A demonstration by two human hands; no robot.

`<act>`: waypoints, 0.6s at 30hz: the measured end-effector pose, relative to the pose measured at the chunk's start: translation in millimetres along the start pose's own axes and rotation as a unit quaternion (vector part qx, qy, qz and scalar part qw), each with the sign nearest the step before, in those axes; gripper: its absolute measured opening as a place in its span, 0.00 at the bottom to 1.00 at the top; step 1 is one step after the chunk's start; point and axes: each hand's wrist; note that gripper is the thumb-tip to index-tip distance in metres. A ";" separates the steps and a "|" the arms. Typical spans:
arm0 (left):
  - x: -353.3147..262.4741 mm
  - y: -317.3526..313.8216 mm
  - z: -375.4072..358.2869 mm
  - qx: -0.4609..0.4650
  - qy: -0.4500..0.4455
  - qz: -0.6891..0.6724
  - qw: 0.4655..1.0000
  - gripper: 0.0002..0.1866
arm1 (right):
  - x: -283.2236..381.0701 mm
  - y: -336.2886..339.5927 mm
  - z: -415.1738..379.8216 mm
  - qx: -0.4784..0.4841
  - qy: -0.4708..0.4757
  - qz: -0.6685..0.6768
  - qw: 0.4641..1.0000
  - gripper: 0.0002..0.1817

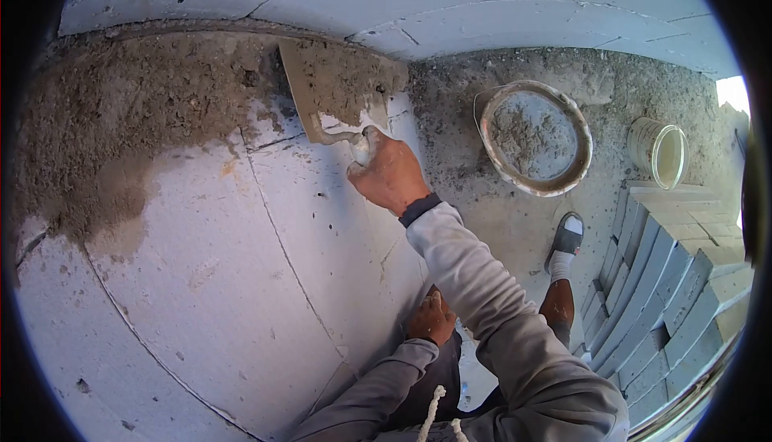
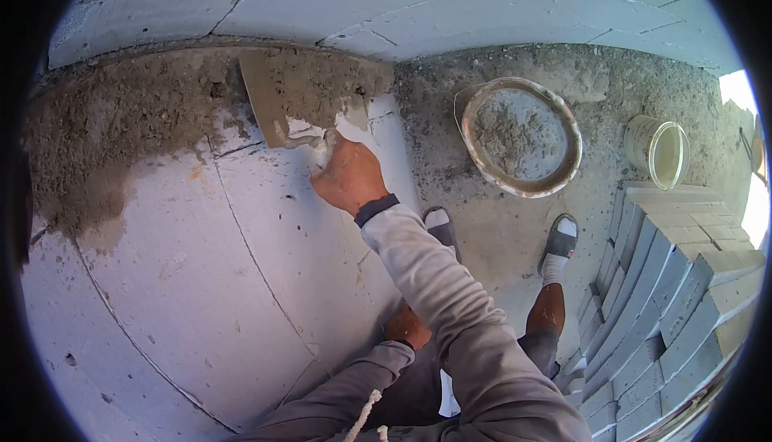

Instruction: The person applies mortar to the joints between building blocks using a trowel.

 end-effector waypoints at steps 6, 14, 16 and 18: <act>-4.1 8.9 -5.8 0.026 -0.057 0.075 0.995 0.34 | 14.5 4.3 -32.7 0.093 0.042 0.127 0.987 0.20; -22.4 4.6 -3.9 -0.014 0.024 -0.005 1.000 0.34 | -94.5 88.6 -112.7 -0.042 -0.059 0.301 0.951 0.16; -20.4 -1.5 0.9 -0.019 0.021 -0.008 1.000 0.34 | -169.8 107.2 -118.6 -0.173 -0.091 0.168 0.966 0.17; -18.2 -12.2 -3.3 -0.006 0.007 -0.008 1.000 0.34 | -231.5 144.0 -112.5 -0.164 -0.192 -0.073 0.965 0.20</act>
Point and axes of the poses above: each hand's wrist, its own z-axis towards the middle knuckle, its own y-axis out of the back of the hand, x = y × z, and after that the axes turned 1 degree about -y, right-handed
